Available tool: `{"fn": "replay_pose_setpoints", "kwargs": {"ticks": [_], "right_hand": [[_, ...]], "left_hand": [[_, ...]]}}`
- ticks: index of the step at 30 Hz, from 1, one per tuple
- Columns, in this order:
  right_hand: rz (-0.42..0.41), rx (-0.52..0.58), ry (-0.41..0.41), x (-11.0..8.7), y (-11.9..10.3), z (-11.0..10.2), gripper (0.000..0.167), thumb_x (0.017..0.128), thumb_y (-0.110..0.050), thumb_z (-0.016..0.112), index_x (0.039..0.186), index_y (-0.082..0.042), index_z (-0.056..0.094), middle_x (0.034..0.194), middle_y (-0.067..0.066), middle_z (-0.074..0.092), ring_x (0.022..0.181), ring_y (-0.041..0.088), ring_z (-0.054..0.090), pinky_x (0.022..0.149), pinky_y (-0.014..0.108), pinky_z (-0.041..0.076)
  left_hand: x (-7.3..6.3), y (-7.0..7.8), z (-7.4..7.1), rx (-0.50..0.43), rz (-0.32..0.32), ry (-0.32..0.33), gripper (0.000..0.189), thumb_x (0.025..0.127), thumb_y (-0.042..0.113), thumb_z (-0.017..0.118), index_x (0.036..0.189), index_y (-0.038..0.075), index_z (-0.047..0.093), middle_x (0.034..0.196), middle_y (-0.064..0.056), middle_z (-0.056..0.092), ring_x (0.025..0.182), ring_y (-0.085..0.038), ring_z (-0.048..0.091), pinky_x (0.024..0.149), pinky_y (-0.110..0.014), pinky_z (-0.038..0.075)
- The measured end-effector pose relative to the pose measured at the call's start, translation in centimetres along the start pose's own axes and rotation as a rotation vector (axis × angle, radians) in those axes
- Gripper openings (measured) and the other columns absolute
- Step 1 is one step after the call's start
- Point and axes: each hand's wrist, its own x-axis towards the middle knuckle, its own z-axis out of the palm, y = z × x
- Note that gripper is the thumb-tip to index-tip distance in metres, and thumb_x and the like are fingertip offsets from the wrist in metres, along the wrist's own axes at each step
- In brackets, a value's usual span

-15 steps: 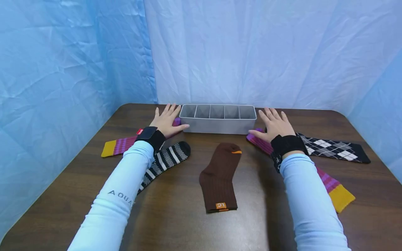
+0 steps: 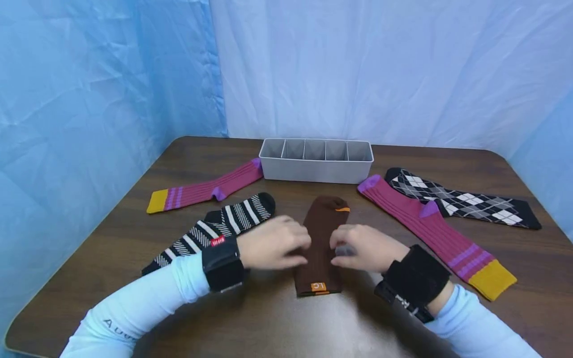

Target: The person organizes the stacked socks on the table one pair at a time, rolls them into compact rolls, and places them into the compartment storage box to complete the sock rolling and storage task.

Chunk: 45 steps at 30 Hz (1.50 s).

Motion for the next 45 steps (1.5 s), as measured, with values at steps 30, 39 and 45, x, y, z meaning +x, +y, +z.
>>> {"fn": "replay_pose_setpoints", "kwargs": {"ticks": [30, 39, 45], "right_hand": [[0.006, 0.011, -0.031, -0.4, -2.0, 2.9, 0.01, 0.073, -0.018, 0.065, 0.07, -0.024, 0.057, 0.068, -0.018, 0.051, 0.058, -0.005, 0.042, 0.054, 0.017, 0.037], [0.055, 0.088, -0.012, -0.8, -2.0, 2.9, 0.018, 0.074, -0.01, 0.063, 0.08, -0.023, 0.051, 0.069, -0.016, 0.055, 0.06, -0.006, 0.045, 0.055, 0.018, 0.041], [0.022, 0.058, 0.01, -0.5, -1.8, 3.2, 0.016, 0.074, -0.008, 0.063, 0.076, -0.022, 0.053, 0.068, -0.015, 0.052, 0.059, -0.004, 0.043, 0.054, 0.017, 0.038]], "left_hand": [[-0.5, 1.9, 1.5, -0.584, -0.082, -0.175, 0.009, 0.082, 0.016, 0.055, 0.084, 0.015, 0.046, 0.064, 0.007, 0.046, 0.056, -0.001, 0.044, 0.05, -0.011, 0.032], [-0.6, 1.6, 1.6, -0.593, -0.087, -0.177, 0.007, 0.082, 0.017, 0.055, 0.084, 0.015, 0.048, 0.068, 0.007, 0.051, 0.058, -0.001, 0.046, 0.052, -0.012, 0.035], [-0.5, 1.5, 1.9, -0.465, -0.069, -0.154, 0.005, 0.081, 0.02, 0.057, 0.082, 0.017, 0.052, 0.068, 0.008, 0.051, 0.062, -0.001, 0.047, 0.054, -0.012, 0.034]]}}
